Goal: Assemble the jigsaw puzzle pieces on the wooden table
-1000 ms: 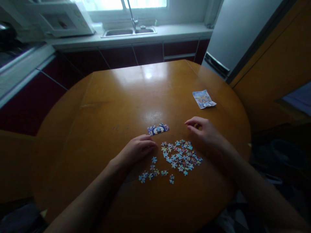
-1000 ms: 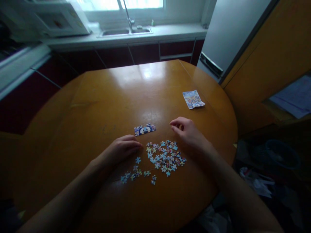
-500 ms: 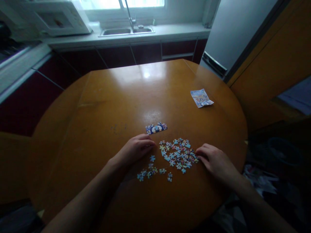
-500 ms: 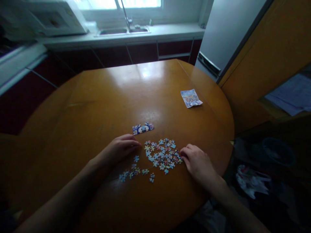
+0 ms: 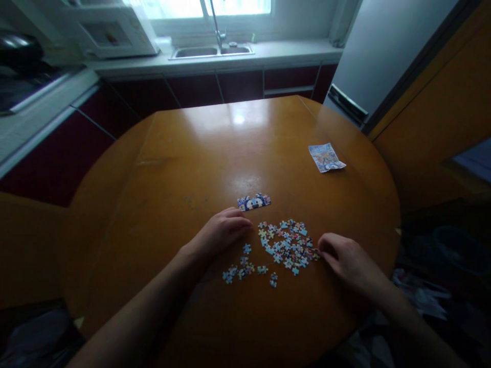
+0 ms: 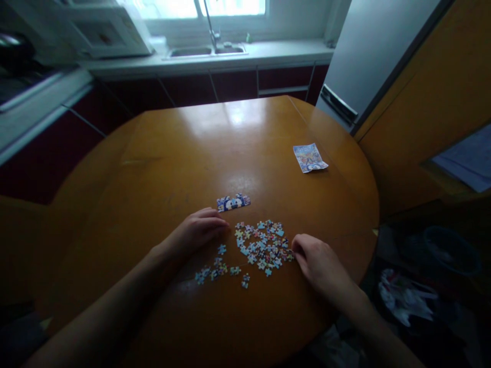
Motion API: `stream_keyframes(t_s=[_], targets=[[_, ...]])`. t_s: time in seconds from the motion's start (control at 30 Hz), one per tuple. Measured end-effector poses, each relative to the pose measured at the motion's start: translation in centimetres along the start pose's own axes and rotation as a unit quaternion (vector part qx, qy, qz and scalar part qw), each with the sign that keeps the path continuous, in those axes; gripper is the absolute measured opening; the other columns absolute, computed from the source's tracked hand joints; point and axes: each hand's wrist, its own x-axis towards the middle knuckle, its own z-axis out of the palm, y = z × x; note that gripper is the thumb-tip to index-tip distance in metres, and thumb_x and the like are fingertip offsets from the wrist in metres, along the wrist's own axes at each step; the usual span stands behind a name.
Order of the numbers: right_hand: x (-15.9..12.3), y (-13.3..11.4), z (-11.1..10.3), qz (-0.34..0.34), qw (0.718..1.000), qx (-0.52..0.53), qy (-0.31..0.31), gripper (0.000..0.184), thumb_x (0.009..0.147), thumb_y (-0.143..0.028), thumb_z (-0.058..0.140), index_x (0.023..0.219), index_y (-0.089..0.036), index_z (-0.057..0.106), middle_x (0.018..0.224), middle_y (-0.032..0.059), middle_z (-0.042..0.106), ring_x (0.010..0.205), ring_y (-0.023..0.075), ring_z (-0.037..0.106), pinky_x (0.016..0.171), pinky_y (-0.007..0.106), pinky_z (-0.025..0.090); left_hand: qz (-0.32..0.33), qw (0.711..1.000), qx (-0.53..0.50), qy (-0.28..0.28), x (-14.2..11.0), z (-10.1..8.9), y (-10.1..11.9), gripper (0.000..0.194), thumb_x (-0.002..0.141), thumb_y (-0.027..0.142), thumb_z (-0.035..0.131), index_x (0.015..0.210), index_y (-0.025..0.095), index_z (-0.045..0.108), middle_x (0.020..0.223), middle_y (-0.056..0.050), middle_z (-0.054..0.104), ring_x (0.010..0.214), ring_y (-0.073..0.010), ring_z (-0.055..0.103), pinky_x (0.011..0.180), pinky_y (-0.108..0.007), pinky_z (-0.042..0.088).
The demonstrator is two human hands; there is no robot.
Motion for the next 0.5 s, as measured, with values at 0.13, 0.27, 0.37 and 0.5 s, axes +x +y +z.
stream_keyframes(t_s=[0.13, 0.27, 0.37, 0.5], targets=[[1.3, 0.0, -1.7, -0.004, 0.996, 0.057, 0.064, 0.007, 0.089, -0.023, 0.061, 0.086, -0.023, 0.067, 0.082, 0.0031, 0.071, 0.072, 0.0185, 0.065, 0.066, 0.031, 0.05, -0.034, 0.994, 0.019, 0.101, 0.2, 0.5, -0.2, 0.015, 0.097, 0.022, 0.059, 0.101, 0.022, 0.074, 0.096, -0.007, 0.069, 0.093, -0.0203, 0.06, 0.082, -0.037, 0.054], [5.0, -1.6, -3.5, -0.053, 0.986, 0.112, 0.109, 0.01, 0.088, -0.03, 0.066, 0.087, -0.022, 0.072, 0.082, 0.0045, 0.074, 0.07, 0.0183, 0.065, 0.062, 0.031, 0.05, -0.101, 0.982, 0.052, 0.154, 0.2, 1.1, -0.5, 0.018, 0.096, 0.019, 0.059, 0.108, 0.021, 0.072, 0.108, -0.008, 0.068, 0.103, -0.0227, 0.06, 0.093, -0.045, 0.053], [9.2, -3.2, -3.2, -0.112, 0.979, 0.146, 0.089, 0.009, 0.086, -0.03, 0.07, 0.085, -0.022, 0.074, 0.08, 0.0036, 0.075, 0.068, 0.0167, 0.062, 0.061, 0.031, 0.048, -0.108, 0.981, 0.079, 0.142, 0.2, 1.2, -0.5, 0.025, 0.097, 0.02, 0.058, 0.119, 0.023, 0.07, 0.124, -0.008, 0.065, 0.117, -0.0245, 0.056, 0.104, -0.048, 0.048], [15.3, -4.8, -0.3, -0.158, 0.966, 0.187, 0.078, 0.005, 0.083, -0.023, 0.072, 0.082, -0.021, 0.077, 0.078, 0.0036, 0.076, 0.069, 0.0168, 0.062, 0.064, 0.031, 0.048, -0.109, 0.984, 0.121, 0.079, 0.1, 1.2, -0.3, 0.039, 0.098, 0.028, 0.06, 0.137, 0.028, 0.061, 0.145, -0.006, 0.057, 0.135, -0.0285, 0.045, 0.114, -0.053, 0.039]])
